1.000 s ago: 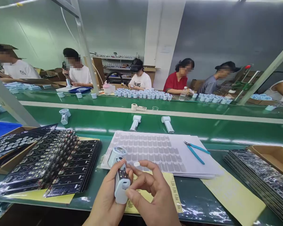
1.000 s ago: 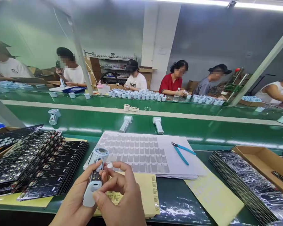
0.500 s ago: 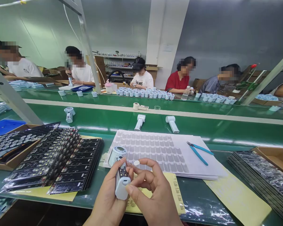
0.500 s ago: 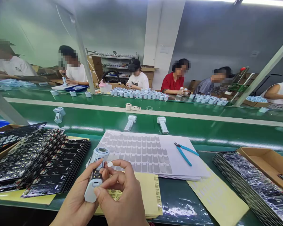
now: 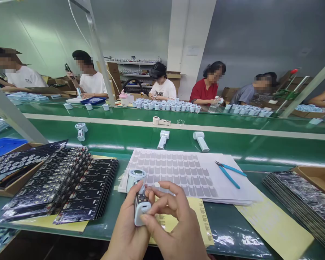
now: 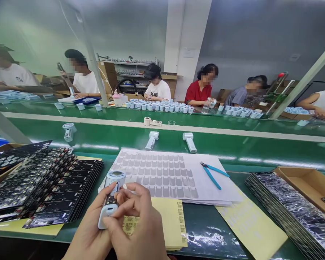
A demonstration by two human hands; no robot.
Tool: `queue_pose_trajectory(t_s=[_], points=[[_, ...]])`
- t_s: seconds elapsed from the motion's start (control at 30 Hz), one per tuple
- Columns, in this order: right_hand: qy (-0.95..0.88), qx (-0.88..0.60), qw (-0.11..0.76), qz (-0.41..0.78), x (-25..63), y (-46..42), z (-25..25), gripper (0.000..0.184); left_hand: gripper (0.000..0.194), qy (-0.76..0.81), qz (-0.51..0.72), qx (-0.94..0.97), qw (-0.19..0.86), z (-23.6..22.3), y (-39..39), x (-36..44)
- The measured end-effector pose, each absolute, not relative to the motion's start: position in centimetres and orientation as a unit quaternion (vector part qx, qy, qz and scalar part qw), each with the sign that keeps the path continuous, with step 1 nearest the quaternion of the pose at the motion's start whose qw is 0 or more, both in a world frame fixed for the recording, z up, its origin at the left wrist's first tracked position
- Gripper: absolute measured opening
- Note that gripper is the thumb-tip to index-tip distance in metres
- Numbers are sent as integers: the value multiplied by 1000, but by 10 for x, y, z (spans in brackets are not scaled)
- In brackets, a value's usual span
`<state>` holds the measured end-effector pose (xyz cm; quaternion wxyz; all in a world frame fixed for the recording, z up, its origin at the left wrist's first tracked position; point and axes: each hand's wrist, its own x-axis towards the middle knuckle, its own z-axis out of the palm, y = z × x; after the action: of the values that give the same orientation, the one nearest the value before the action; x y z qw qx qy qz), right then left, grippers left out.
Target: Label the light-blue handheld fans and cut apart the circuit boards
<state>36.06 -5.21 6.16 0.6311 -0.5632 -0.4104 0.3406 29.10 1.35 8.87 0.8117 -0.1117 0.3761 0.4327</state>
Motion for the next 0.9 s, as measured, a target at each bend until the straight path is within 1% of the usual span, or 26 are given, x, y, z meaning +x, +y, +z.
queue_pose_trajectory(t_s=[0.07, 0.1, 0.17, 0.2, 0.23, 0.27, 0.33, 0.4, 0.5, 0.67, 0.8, 0.87, 0.9], points=[[-429, -586, 628, 280, 360, -52, 60, 59, 23, 379, 438, -93, 810, 91, 11, 293], [-426, -599, 623, 268, 361, -52, 60, 68, 24, 385, 439, -84, 808, 92, 10, 293], [-398, -614, 608, 308, 365, -49, 61, 85, 22, 396, 426, -71, 810, 94, 9, 293], [-381, -609, 603, 348, 369, -48, 62, 88, 20, 400, 415, -66, 814, 94, 9, 292], [-365, -593, 603, 390, 373, -46, 61, 86, 19, 405, 403, -63, 818, 95, 10, 291], [-354, -570, 609, 424, 379, -45, 60, 79, 19, 411, 393, -56, 821, 95, 11, 289], [-347, -537, 624, 450, 391, -42, 53, 61, 18, 439, 392, -7, 809, 92, 13, 284], [-369, -549, 614, 431, 403, -42, 44, 47, 16, 481, 413, 85, 769, 86, 15, 277], [-426, -618, 553, 362, 415, -42, 30, 24, 15, 507, 434, 220, 712, 72, 14, 266], [-484, -686, 462, 288, 411, -34, 17, 16, 31, 506, 390, 296, 710, 47, 5, 255], [-526, -730, 386, 204, 405, -26, 9, 18, 35, 505, 396, 302, 704, 33, 4, 254], [-541, -723, 383, 197, 407, -26, 6, 18, 34, 497, 402, 299, 708, 28, 6, 253], [-541, -706, 401, 219, 409, -27, 6, 17, 35, 493, 404, 294, 712, 26, 8, 252]])
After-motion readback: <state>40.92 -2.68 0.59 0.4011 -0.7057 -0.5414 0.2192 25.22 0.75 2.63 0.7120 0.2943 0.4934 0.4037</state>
